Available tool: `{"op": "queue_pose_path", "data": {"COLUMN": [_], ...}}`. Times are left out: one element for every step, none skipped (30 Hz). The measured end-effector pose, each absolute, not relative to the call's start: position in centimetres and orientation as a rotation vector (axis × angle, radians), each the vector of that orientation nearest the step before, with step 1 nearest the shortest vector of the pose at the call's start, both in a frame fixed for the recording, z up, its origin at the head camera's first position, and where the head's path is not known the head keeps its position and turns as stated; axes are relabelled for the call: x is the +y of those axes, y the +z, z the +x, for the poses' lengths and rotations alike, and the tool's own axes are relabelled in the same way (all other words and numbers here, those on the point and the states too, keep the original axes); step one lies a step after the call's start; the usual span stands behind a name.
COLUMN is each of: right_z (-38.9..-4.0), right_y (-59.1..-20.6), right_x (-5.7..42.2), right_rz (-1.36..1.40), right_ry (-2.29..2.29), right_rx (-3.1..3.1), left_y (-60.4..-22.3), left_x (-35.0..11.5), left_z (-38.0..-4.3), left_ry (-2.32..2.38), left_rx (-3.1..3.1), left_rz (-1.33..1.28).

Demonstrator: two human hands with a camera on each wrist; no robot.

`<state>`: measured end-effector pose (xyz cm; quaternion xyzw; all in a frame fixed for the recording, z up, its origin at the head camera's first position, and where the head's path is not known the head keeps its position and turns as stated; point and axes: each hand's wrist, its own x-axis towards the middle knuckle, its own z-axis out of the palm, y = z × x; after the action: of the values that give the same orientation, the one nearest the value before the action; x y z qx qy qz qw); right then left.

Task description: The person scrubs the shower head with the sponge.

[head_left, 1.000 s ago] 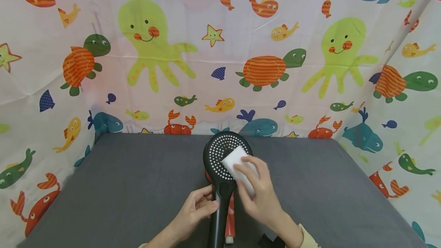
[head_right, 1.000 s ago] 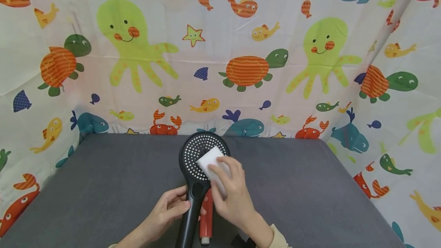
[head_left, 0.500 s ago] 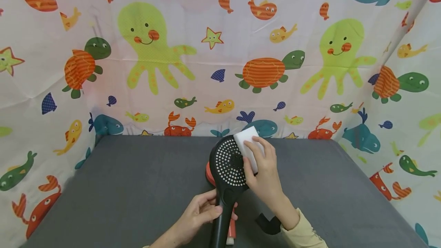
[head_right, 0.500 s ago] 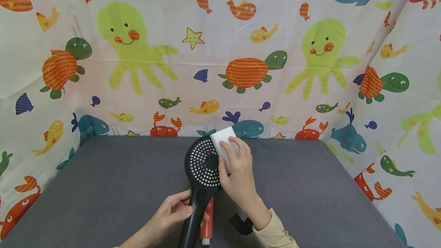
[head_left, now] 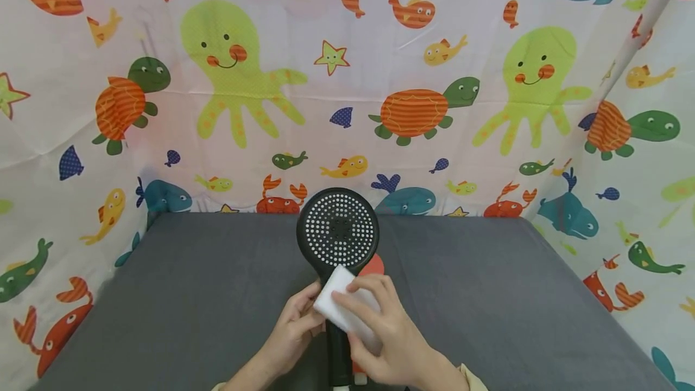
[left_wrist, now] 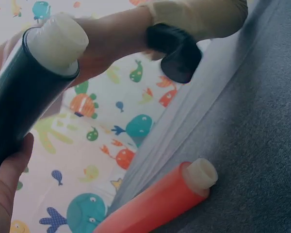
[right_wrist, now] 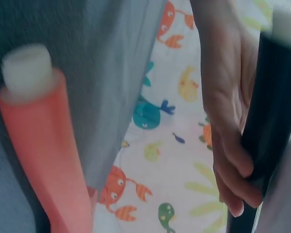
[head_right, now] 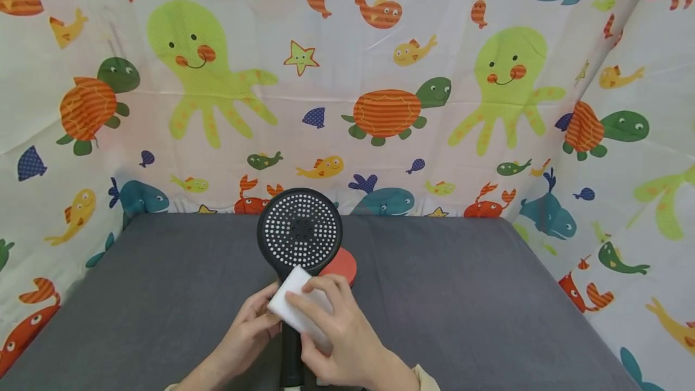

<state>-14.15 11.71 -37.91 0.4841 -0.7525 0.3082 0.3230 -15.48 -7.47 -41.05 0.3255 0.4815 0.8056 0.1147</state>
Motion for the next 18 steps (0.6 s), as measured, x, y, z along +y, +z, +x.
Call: {"op": "queue_pose_path", "data": {"right_z": [-14.0, -13.8, -13.8, -13.8, -13.9, -14.1, -14.3, -14.6, -14.9, -15.2, -15.4, -15.6, -15.7, -15.9, -15.9, -15.9, -15.8, -15.7], "right_y": [-38.0, -38.1, -38.1, -38.2, -38.2, -38.1, -38.1, -38.0, -37.8, -37.7, -37.5, -37.3, -37.2, -37.1, -37.0, -36.9, -36.9, -37.0], "right_x": [11.8, 11.8, 11.9, 12.1, 12.1, 12.2, 12.1, 12.1, 12.0, 11.8, 11.7, 11.5, 11.3, 11.1, 10.9, 10.7, 10.6, 10.5], "right_rz": [1.348, 1.418, 1.48, 1.533, 1.564, 1.569, 1.555, 1.518, 1.468, 1.408, 1.34, 1.279, 1.224, 1.179, 1.146, 1.125, 1.113, 1.11], "right_ry": [0.802, 0.792, 0.785, 0.782, 0.769, 0.76, 0.761, 0.758, 0.752, 0.747, 0.734, 0.726, 0.711, 0.687, 0.67, 0.666, 0.67, 0.676], "right_rx": [-1.958, -1.946, -1.931, -1.907, -1.877, -1.852, -1.829, -1.811, -1.795, -1.789, -1.797, -1.819, -1.845, -1.866, -1.883, -1.899, -1.914, -1.92], "left_y": [-41.1, -41.1, -41.1, -41.1, -41.1, -41.1, -41.0, -41.0, -40.9, -40.9, -40.9, -40.9, -40.8, -40.8, -40.7, -40.7, -40.7, -40.6], "left_x": [-7.6, -7.7, -7.7, -7.7, -7.7, -7.7, -7.7, -7.7, -7.7, -7.6, -7.7, -7.7, -7.7, -7.7, -7.7, -7.7, -7.7, -7.7], "left_z": [-15.6, -15.6, -15.7, -15.8, -15.8, -15.8, -15.8, -15.7, -15.7, -15.6, -15.5, -15.4, -15.4, -15.3, -15.2, -15.2, -15.2, -15.2], "left_ry": [2.371, 2.379, 2.387, 2.389, 2.388, 2.385, 2.38, 2.373, 2.363, 2.351, 2.341, 2.331, 2.324, 2.316, 2.314, 2.315, 2.318, 2.326], "left_rx": [1.389, 1.362, 1.341, 1.325, 1.318, 1.314, 1.309, 1.321, 1.337, 1.36, 1.39, 1.42, 1.448, 1.479, 1.493, 1.493, 1.493, 1.485], "left_rz": [0.959, 0.972, 0.975, 0.98, 0.98, 0.982, 0.985, 0.981, 0.977, 0.971, 0.958, 0.942, 0.92, 0.897, 0.89, 0.882, 0.879, 0.874]}}
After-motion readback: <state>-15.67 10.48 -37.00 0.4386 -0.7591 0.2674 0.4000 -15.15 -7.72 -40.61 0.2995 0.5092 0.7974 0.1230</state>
